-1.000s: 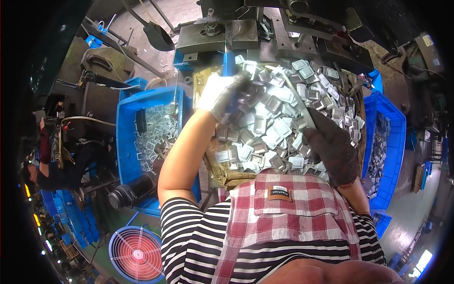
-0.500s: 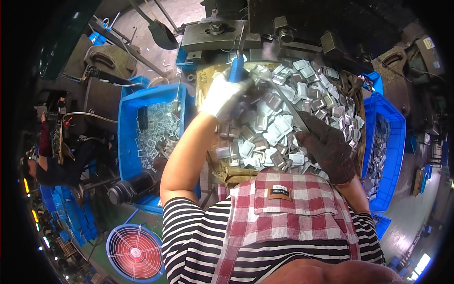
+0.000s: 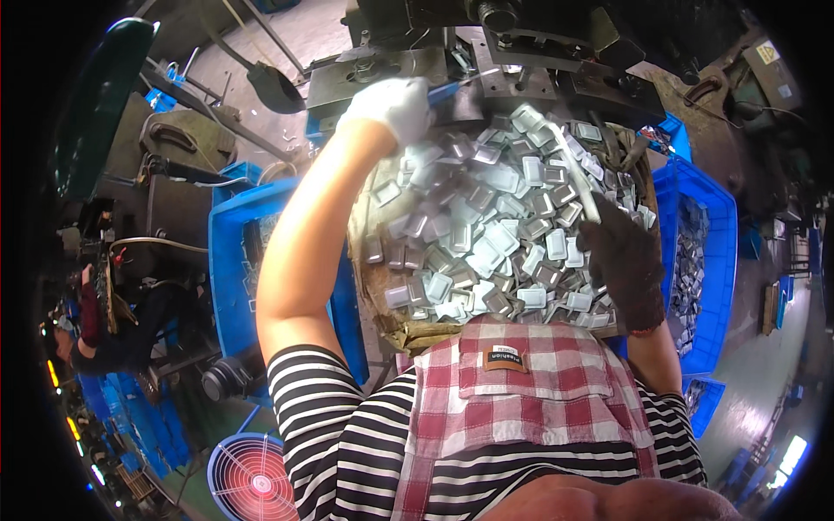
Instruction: Sorting small metal parts from a pile on a work surface into various bins using a metal scriber tool.
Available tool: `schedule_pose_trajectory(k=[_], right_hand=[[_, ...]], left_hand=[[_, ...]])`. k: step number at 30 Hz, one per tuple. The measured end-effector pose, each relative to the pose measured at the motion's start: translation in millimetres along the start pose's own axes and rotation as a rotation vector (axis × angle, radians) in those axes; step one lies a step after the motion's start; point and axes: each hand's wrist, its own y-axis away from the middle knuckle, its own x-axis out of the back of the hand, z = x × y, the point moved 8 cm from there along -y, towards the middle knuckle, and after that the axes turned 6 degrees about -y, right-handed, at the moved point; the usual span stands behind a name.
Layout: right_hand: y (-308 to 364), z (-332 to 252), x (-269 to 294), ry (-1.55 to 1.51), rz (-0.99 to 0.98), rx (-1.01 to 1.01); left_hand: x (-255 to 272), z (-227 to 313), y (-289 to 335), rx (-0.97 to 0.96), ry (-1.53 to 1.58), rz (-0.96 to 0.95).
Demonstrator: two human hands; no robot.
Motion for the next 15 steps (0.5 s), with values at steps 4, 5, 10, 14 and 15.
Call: schedule_pose_trajectory(k=[4, 5, 10, 14, 15], right_hand=[[-19, -10, 5, -0.133, 0.142, -0.030], [-23, -15, 4, -0.201, 0.170, -0.001], [-62, -15, -7, -0.102, 0.211, 0.125], [-79, -19, -18, 0.091, 0.271, 0.344], [-77, -27, -20, 0.207, 0.322, 0.472]], left_hand=[[14, 26, -41, 0.029, -0.036, -0.206], [11, 27, -48, 0.049, -0.086, -0.295], [2, 11, -29, 0.180, 0.148, 0.162], [-15, 22, -1, -0.059, 0.395, 0.089], [-21, 29, 4, -0.179, 0.420, 0.141]])
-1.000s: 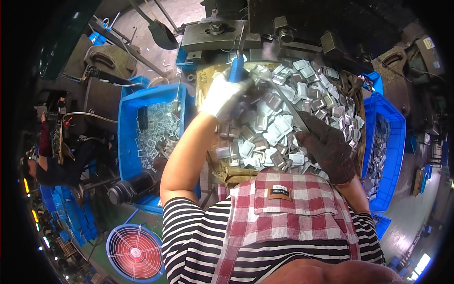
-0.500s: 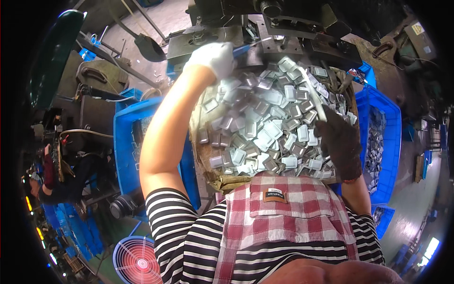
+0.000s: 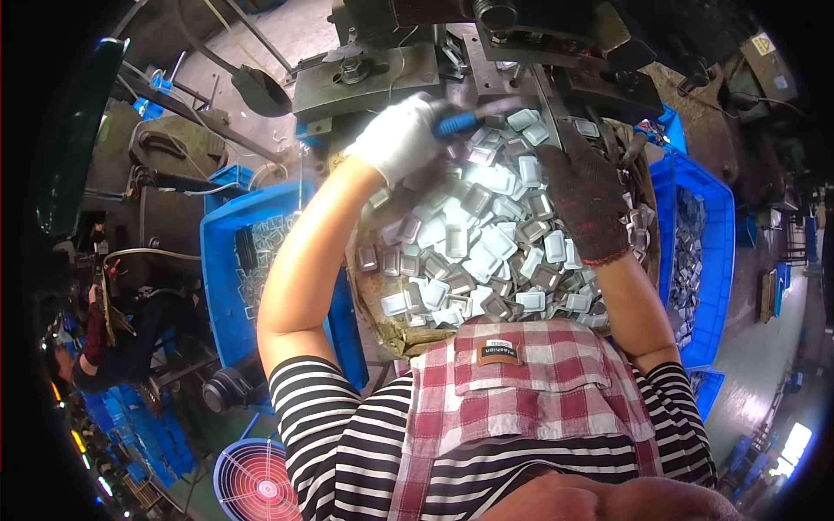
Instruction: Sorting small metal parts from a pile on a work surface into various bins using a metal scriber tool.
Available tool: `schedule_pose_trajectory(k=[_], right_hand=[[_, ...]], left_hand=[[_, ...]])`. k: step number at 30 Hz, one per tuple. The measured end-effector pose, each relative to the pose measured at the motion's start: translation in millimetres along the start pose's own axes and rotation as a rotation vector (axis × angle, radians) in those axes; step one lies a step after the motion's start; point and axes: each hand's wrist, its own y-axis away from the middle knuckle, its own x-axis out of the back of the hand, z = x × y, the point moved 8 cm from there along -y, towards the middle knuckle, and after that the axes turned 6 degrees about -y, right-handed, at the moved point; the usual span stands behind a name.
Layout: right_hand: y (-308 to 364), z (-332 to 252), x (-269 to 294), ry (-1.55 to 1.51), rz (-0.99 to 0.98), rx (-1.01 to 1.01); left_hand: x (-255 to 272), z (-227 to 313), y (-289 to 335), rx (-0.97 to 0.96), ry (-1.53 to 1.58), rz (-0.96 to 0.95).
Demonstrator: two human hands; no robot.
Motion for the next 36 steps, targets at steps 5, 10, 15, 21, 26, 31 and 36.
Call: schedule_pose_trajectory(k=[5, 10, 15, 21, 26, 31, 36], right_hand=[[4, -5, -2, 0.078, -0.044, -0.045], [14, -9, 27, 0.240, 0.055, 0.158], [62, -6, 25, -0.334, -0.287, -0.658], [90, -28, 0, -0.475, -0.450, -0.628], [94, -22, -4, -0.436, -0.487, -0.621], [90, -33, -2, -0.380, -0.568, -0.520], [91, -41, -3, -0.359, -0.583, -0.330]], left_hand=[[-23, -3, 11, -0.106, -0.207, -0.053], [-9, -46, 36, 0.325, 0.182, 0.363], [-16, -57, 62, 0.587, 0.878, 0.265], [-20, -29, 69, 0.564, 1.013, 0.221], [-23, -22, 73, 0.542, 1.028, 0.187], [-34, -47, 80, 0.575, 0.880, 0.093], [-29, -50, 83, 0.481, 0.817, 0.030]])
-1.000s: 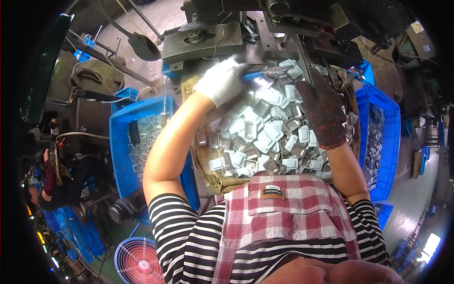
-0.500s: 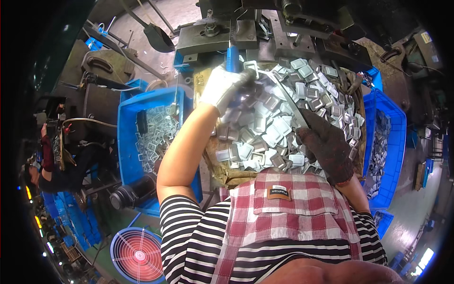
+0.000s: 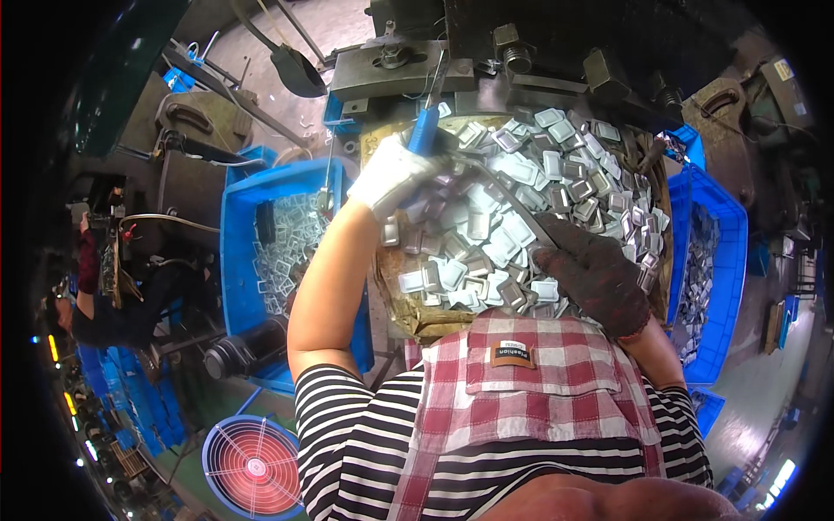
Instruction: Sorting small metal parts from a pile on a work surface into various bins using a metal scriber tool.
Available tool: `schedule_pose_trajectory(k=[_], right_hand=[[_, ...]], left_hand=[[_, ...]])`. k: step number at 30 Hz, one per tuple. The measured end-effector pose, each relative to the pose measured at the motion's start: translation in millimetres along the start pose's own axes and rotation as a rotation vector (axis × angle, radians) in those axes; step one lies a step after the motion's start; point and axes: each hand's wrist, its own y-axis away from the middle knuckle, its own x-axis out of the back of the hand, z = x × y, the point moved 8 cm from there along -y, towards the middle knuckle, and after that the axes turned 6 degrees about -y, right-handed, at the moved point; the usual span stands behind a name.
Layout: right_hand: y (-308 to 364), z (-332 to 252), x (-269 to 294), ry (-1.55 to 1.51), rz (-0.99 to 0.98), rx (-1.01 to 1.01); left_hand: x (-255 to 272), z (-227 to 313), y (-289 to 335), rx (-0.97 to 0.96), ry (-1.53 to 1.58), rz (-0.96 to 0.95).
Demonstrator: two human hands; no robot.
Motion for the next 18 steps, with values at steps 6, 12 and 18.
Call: schedule_pose_trajectory(k=[6, 12, 18], right_hand=[[2, -11, 9, 0.138, -0.055, -0.003], [7, 16, 68, 0.166, 0.385, -0.289], [-30, 4, 67, -0.100, 0.513, -0.123]], left_hand=[[-9, 35, -14, -0.047, -0.334, -0.087], [-11, 112, -56, -0.223, -1.174, 0.007], [-24, 119, -96, -0.088, -1.233, -0.051]])
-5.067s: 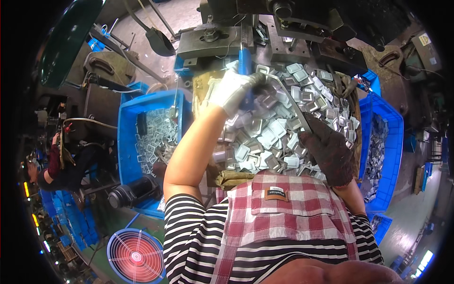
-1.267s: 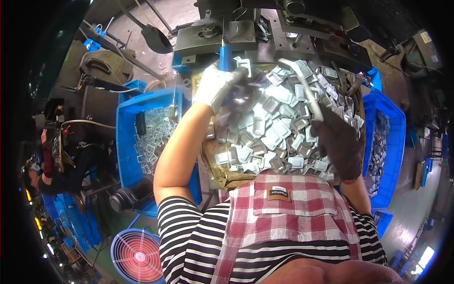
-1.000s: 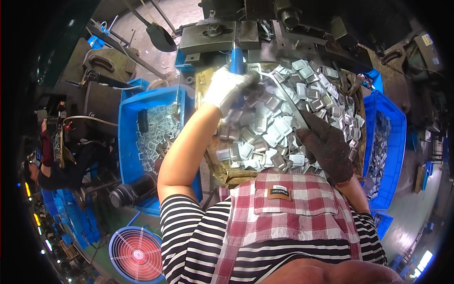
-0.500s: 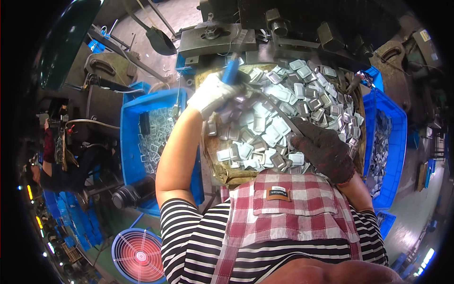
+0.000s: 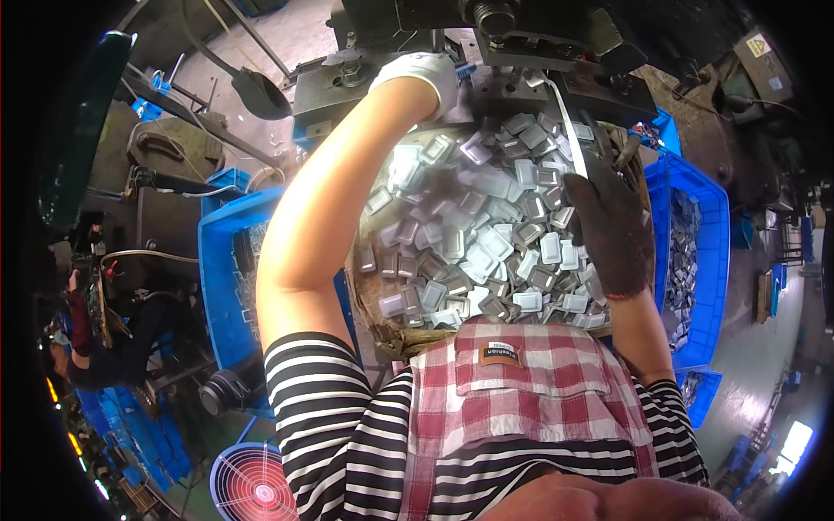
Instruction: Sorting small metal parts from a pile on a work surface into various bins using a metal scriber tool.
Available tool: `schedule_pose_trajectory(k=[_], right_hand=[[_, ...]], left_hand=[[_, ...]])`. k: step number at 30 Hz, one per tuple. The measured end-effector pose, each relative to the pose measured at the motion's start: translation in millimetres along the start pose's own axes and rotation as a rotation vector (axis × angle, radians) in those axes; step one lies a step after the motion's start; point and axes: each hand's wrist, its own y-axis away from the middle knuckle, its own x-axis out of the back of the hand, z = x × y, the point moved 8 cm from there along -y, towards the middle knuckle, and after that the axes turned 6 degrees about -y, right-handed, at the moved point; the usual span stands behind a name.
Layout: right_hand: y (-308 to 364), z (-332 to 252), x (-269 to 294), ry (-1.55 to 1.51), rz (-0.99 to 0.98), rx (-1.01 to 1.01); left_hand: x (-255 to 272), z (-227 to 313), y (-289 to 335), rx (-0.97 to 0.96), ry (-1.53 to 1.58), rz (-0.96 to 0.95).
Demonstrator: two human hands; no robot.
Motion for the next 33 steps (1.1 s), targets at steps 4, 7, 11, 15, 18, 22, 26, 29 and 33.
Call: schedule_pose_trajectory(k=[4, 7, 11, 15, 18, 22, 26, 29, 33], right_hand=[[-25, -1, -23, 0.065, 0.003, 0.214], [-36, -1, -28, 0.183, 0.035, 0.311], [-28, -14, -35, 0.357, 0.060, 0.485], [-29, -5, -24, 0.420, 0.178, 0.431], [-17, -12, -9, 0.439, 0.194, 0.410], [9, -10, 6, 0.413, 0.173, 0.442], [29, 15, -12, 0.128, -0.105, -0.020], [47, 8, -41, -0.032, -0.335, -0.024], [47, 16, -47, -0.010, -0.375, 0.022]], left_hand=[[-6, -35, 21, 0.118, 0.210, 0.429], [-40, -20, 44, 0.051, 0.250, 0.307], [-68, -17, 60, 0.070, 0.235, 0.326], [-80, -22, 56, 0.095, 0.301, 0.338], [-82, -29, 56, 0.129, 0.346, 0.284], [-81, -36, 52, 0.147, 0.453, 0.239], [-98, -61, 69, 0.312, 1.255, 0.206], [-105, -64, 74, 0.227, 1.370, 0.244], [-92, -40, 92, 0.144, 1.538, 0.197]])
